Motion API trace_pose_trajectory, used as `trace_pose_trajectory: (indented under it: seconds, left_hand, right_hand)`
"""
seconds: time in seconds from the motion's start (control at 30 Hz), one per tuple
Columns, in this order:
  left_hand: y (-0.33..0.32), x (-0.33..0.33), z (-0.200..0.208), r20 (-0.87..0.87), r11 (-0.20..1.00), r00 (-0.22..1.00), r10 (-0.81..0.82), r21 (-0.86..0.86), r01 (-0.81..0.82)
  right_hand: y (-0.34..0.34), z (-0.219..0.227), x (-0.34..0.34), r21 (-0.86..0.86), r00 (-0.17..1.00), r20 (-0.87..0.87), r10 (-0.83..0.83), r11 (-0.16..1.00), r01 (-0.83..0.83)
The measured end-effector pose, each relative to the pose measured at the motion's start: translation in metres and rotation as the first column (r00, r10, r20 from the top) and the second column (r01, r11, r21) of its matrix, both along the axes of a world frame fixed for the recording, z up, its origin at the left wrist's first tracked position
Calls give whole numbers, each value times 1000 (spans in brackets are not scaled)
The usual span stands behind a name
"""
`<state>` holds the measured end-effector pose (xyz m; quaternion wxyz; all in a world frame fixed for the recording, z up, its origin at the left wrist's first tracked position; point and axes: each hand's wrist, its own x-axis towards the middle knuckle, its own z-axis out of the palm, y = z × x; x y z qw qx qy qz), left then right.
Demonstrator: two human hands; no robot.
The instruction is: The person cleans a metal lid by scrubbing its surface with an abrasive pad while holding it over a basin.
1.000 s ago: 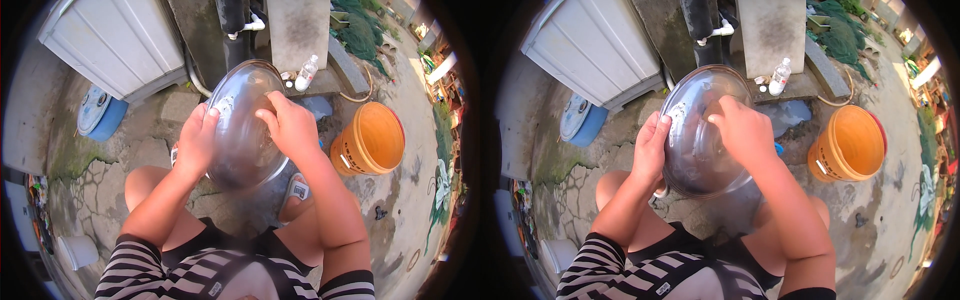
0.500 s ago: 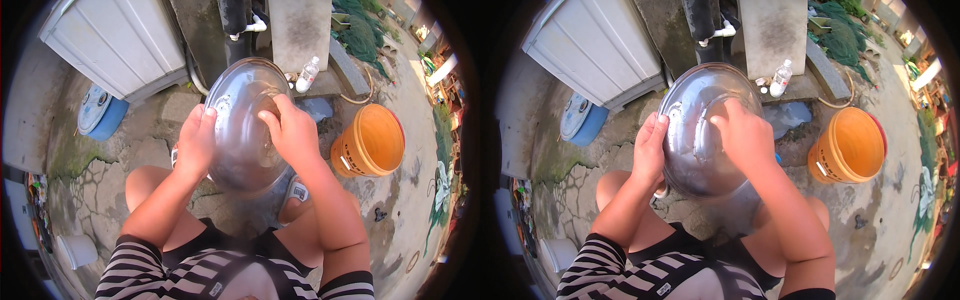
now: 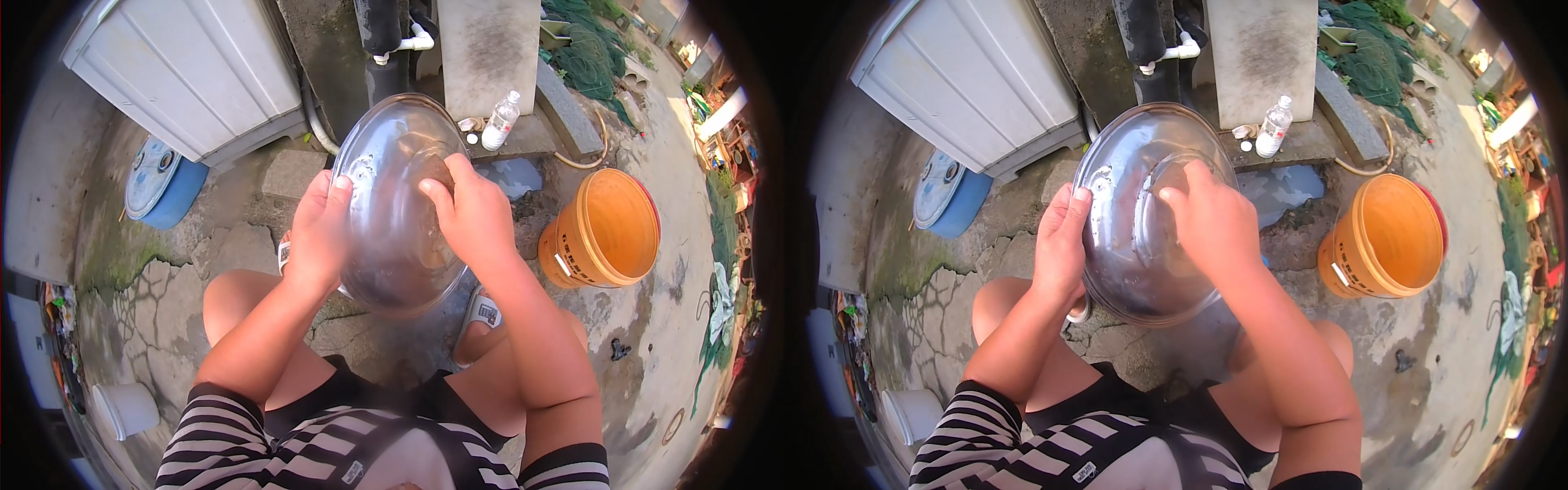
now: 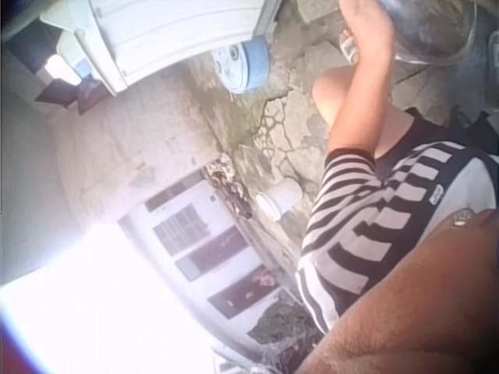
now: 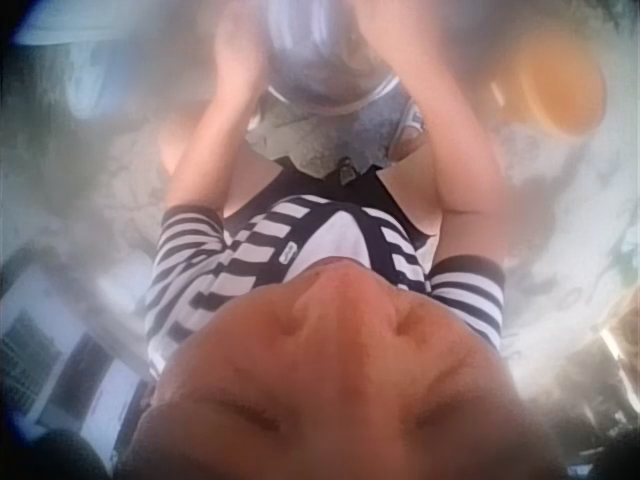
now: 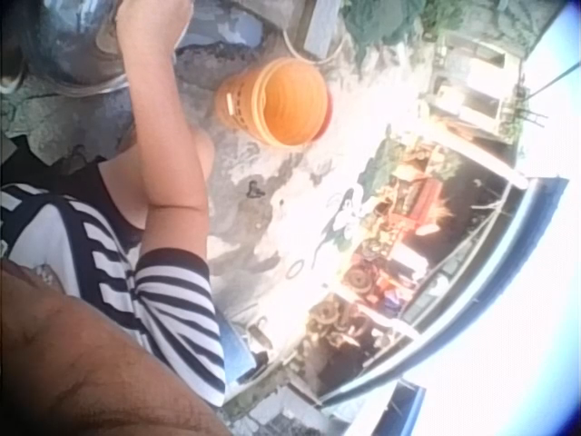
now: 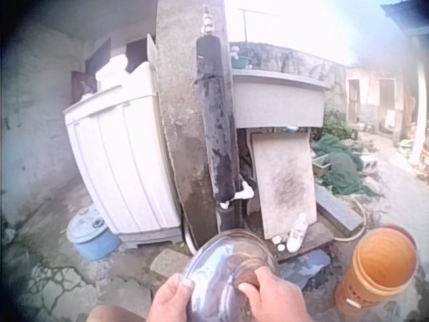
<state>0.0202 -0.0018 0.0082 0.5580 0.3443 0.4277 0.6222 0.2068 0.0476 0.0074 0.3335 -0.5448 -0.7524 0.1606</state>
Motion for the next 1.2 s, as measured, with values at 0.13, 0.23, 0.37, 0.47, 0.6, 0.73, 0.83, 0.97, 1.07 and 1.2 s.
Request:
trace_pose_trajectory:
  seconds: [0.13,0.23,0.37,0.47,0.6,0.73,0.83,0.97,1.07,1.2]
  left_hand:
    - [0,0,0,-25,1000,1000,5,-13,-6]
    - [1,0,-1,-37,1000,999,16,-6,-16]
    - [0,-5,-5,-55,1000,998,17,-6,-17]
    - [2,-5,-8,-110,1000,994,22,9,-21]
    - [2,-4,-8,-118,999,993,30,-13,-32]
    - [3,-4,-6,-95,999,995,30,-19,-32]
    - [2,-3,-5,-120,999,992,36,-25,-39]
    - [3,-3,-4,-149,999,988,48,-2,-49]
    - [3,-3,-5,-145,998,988,44,-29,-49]
    - [3,-4,-6,-154,999,987,37,-7,-39]
  right_hand:
    - [-1,2,-2,-27,997,78,-4,1000,6]
    - [-1,2,-2,-5,995,102,5,1000,-4]
    - [-1,4,-2,24,993,116,22,999,-25]
    - [-1,3,-4,46,993,115,-7,999,2]
    - [0,5,-1,5,989,134,59,998,-60]
    - [-1,4,-5,65,990,142,13,998,-23]
    - [-1,3,-2,87,990,136,35,995,-47]
    - [0,3,-5,112,991,133,-10,994,-5]
    - [-3,1,-2,65,987,139,76,994,-85]
    - [1,2,-2,121,994,109,0,993,-14]
